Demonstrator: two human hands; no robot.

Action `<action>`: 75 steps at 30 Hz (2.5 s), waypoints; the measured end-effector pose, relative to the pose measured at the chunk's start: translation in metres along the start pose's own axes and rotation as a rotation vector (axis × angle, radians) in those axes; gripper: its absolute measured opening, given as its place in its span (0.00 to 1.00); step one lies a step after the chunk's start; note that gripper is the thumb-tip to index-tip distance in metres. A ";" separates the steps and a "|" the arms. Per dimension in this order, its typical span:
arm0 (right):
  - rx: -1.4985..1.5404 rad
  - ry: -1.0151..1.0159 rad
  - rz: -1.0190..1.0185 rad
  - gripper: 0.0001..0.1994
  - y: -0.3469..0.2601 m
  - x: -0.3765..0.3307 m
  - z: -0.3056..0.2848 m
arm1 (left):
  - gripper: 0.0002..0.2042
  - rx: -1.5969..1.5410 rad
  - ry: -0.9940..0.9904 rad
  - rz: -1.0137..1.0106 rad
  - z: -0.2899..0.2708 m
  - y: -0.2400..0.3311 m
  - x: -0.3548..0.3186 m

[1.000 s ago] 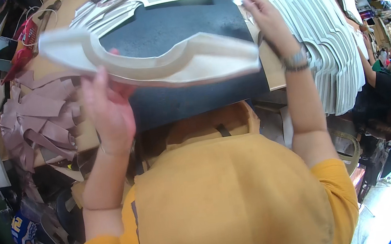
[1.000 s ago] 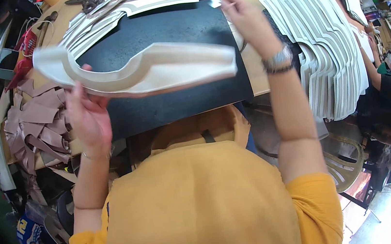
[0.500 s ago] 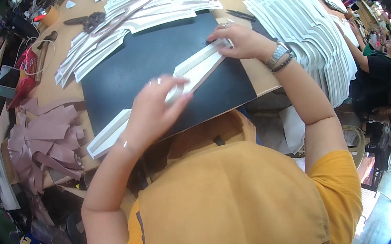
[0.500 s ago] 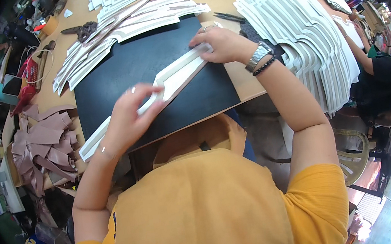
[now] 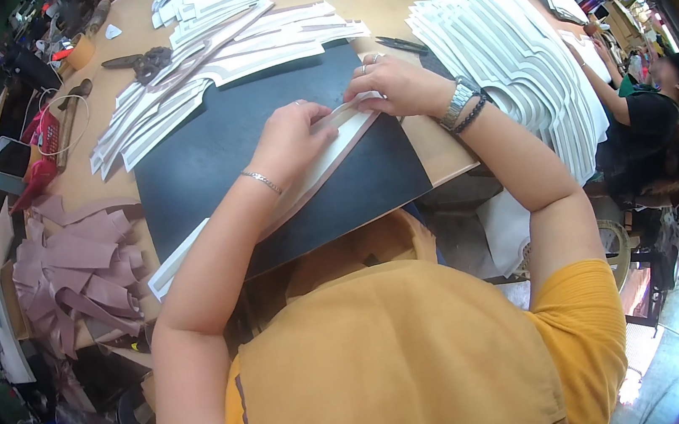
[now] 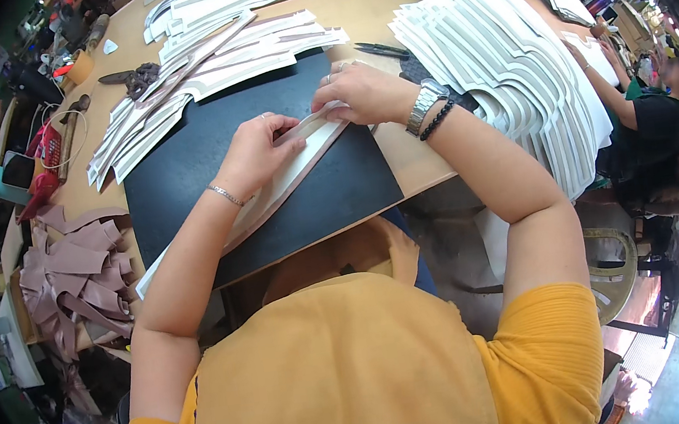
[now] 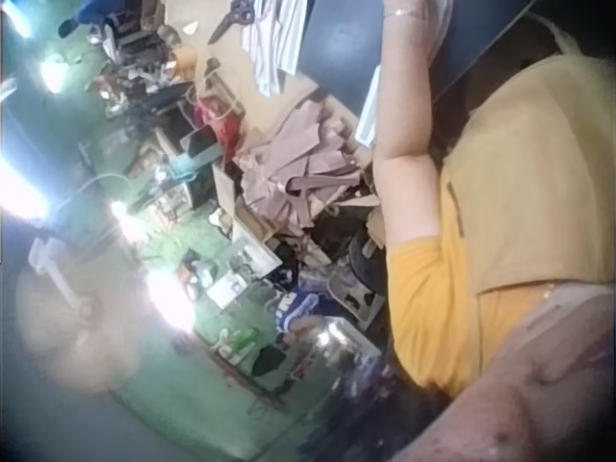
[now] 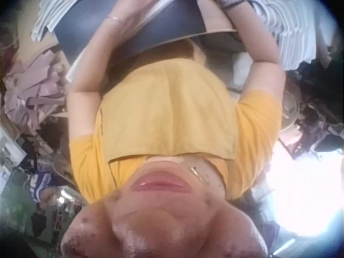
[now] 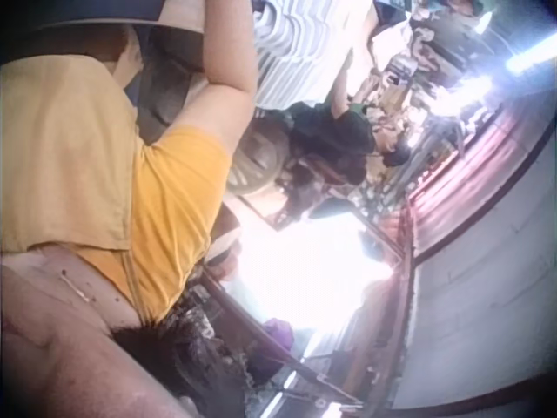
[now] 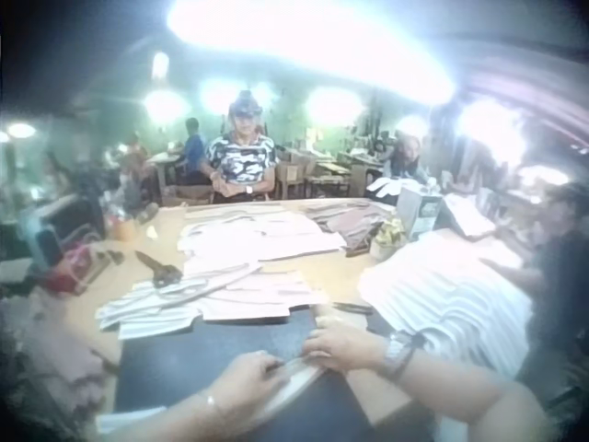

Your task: The person aligns white material components and uses a hammer to secure the edges on a work surface, and handles strips of pink material by hand.

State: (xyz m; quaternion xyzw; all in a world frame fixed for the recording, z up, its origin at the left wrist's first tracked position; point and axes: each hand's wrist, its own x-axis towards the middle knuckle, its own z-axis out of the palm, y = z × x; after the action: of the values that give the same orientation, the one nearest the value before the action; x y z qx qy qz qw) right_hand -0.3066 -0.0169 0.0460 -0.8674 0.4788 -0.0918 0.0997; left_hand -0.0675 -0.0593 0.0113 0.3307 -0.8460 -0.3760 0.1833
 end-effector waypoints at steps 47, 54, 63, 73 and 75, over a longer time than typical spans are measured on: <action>0.423 0.136 0.391 0.13 -0.100 -0.038 -0.006 | 0.13 0.423 0.139 0.206 -0.015 0.010 -0.103; 0.348 0.152 0.260 0.14 -0.102 -0.025 0.005 | 0.18 0.531 0.216 0.040 -0.027 0.014 -0.143; 0.297 -0.044 0.524 0.15 -0.107 -0.039 0.009 | 0.22 0.349 -0.007 -0.215 -0.043 0.016 -0.117; 0.463 0.157 0.466 0.15 -0.115 -0.047 0.022 | 0.18 0.153 0.104 -0.299 -0.024 0.011 -0.091; 0.431 0.139 0.464 0.14 -0.115 -0.049 0.021 | 0.17 0.160 0.189 -0.240 -0.017 0.007 -0.090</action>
State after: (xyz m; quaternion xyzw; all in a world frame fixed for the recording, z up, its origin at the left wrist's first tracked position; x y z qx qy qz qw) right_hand -0.2335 0.0865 0.0523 -0.6855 0.6391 -0.2248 0.2667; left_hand 0.0036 -0.0018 0.0221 0.4768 -0.8067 -0.2937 0.1890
